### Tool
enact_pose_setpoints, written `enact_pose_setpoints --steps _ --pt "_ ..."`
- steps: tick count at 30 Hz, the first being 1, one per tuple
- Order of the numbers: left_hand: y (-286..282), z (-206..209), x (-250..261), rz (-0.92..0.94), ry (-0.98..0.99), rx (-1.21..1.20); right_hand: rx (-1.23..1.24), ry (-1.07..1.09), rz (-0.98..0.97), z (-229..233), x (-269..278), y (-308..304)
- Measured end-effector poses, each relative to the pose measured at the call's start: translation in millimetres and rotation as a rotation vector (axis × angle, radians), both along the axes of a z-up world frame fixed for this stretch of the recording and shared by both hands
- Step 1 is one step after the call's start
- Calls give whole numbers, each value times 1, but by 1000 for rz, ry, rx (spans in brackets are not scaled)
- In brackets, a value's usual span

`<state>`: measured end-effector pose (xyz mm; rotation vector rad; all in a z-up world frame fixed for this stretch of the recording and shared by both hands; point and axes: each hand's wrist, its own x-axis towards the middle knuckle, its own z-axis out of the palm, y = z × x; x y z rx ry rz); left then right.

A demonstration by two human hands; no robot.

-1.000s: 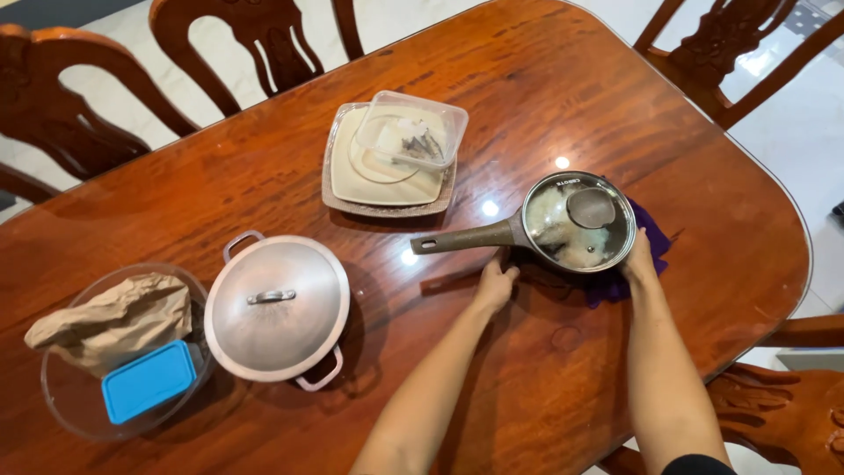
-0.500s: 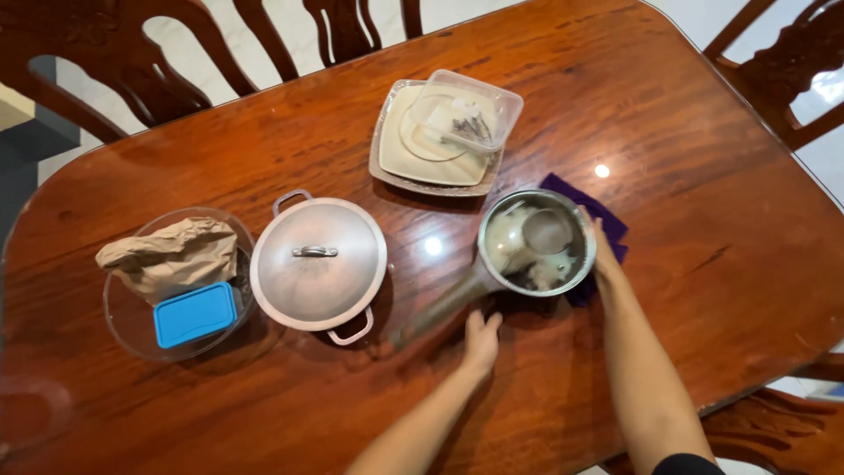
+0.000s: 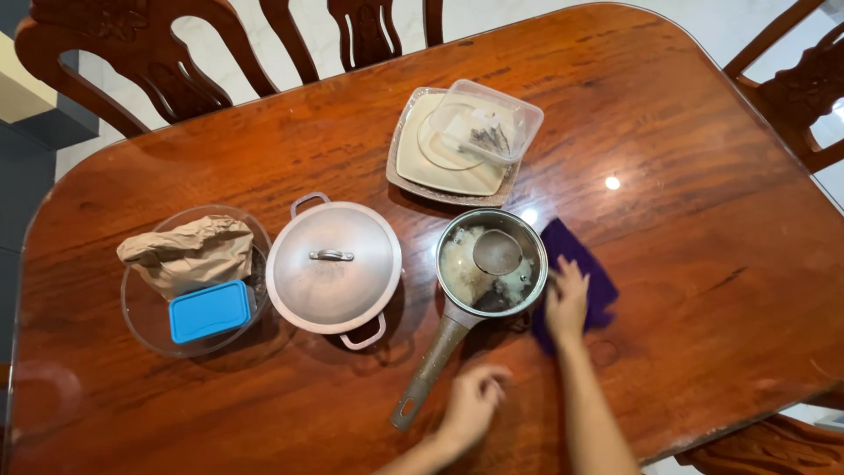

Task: The person wipes down the dining table and rearranges items and chairs.

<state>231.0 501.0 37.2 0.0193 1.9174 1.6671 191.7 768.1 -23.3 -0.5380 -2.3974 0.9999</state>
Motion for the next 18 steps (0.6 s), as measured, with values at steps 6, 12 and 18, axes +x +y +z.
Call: enact_pose_setpoints --steps 6,12,18 --pt "2 155 -99 -453 411 -43 133 -14 -186 7 -21 -33" --pt "75 106 -324 66 834 -61 12 98 -149 -5 -57 -38" --pt "144 -4 -471 357 1259 -280 -9 123 -102 -1 -88 -39"
